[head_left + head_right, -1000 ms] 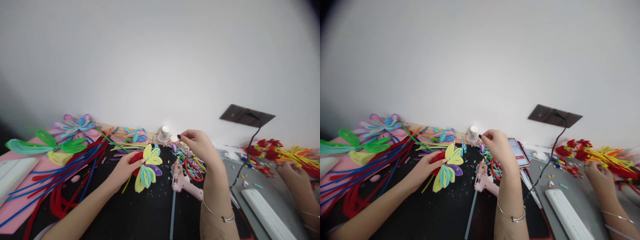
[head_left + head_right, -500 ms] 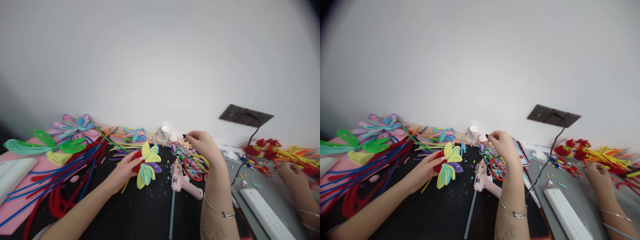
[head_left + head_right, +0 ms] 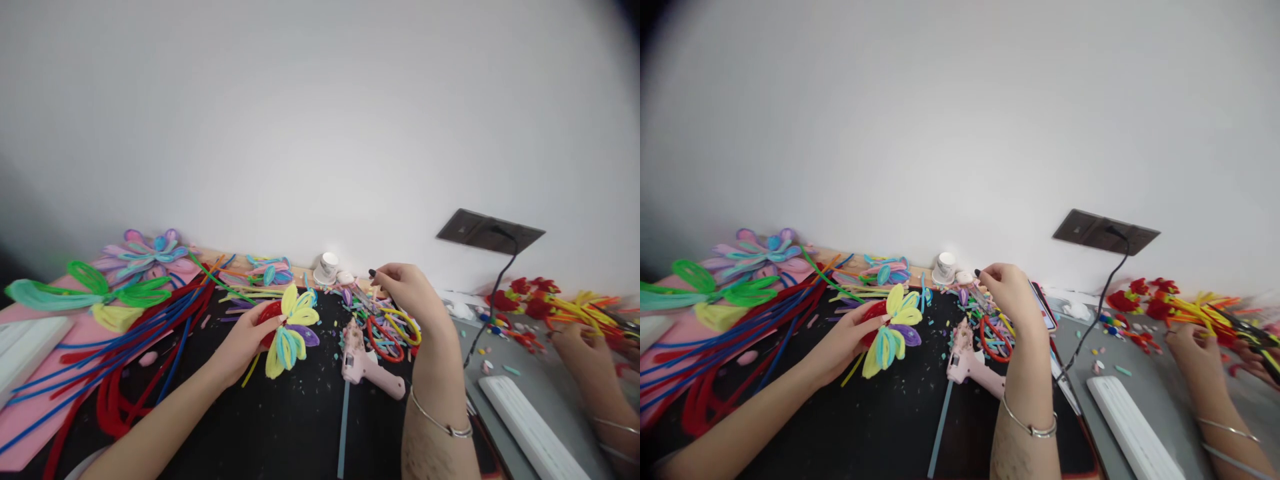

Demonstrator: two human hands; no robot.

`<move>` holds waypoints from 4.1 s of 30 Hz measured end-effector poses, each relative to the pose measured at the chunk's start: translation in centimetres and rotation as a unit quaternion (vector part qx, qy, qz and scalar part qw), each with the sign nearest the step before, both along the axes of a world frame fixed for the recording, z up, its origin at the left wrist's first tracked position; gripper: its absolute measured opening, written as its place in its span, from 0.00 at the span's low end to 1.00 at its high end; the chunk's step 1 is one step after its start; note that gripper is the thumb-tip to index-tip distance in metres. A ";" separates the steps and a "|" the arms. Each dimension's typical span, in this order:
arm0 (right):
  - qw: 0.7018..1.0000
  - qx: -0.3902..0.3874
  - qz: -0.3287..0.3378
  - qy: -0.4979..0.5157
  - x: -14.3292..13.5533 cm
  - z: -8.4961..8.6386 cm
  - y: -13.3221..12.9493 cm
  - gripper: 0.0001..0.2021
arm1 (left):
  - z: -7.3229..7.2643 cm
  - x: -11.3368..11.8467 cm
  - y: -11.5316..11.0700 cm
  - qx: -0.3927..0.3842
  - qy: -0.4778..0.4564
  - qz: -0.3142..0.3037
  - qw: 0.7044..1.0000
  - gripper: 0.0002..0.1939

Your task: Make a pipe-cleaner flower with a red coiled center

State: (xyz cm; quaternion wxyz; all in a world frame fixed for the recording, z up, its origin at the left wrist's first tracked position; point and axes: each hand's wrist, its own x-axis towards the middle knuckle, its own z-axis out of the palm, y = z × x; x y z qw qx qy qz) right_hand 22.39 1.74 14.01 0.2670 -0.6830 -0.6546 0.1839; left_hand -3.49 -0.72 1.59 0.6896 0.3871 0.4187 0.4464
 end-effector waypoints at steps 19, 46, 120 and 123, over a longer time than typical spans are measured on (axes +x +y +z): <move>0.969 -0.155 0.064 -0.183 0.5 -9.9 -7.7 0.19 | 0.4 0.0 0.0 -0.021 -0.067 0.027 0.997 0.24; 0.965 -0.168 0.109 0.170 -2.8 -7.7 -7.2 0.10 | -1.5 1.0 -1.0 0.142 0.066 -0.148 0.977 0.28; 0.988 -0.007 0.079 0.130 -1.9 -6.3 -5.6 0.11 | 0.4 0.5 -1.3 0.025 -0.057 -0.145 0.988 0.28; 0.983 -0.028 0.100 0.151 -4.4 -7.0 -4.5 0.08 | 0.5 0.5 -1.4 0.021 -0.054 -0.169 0.984 0.28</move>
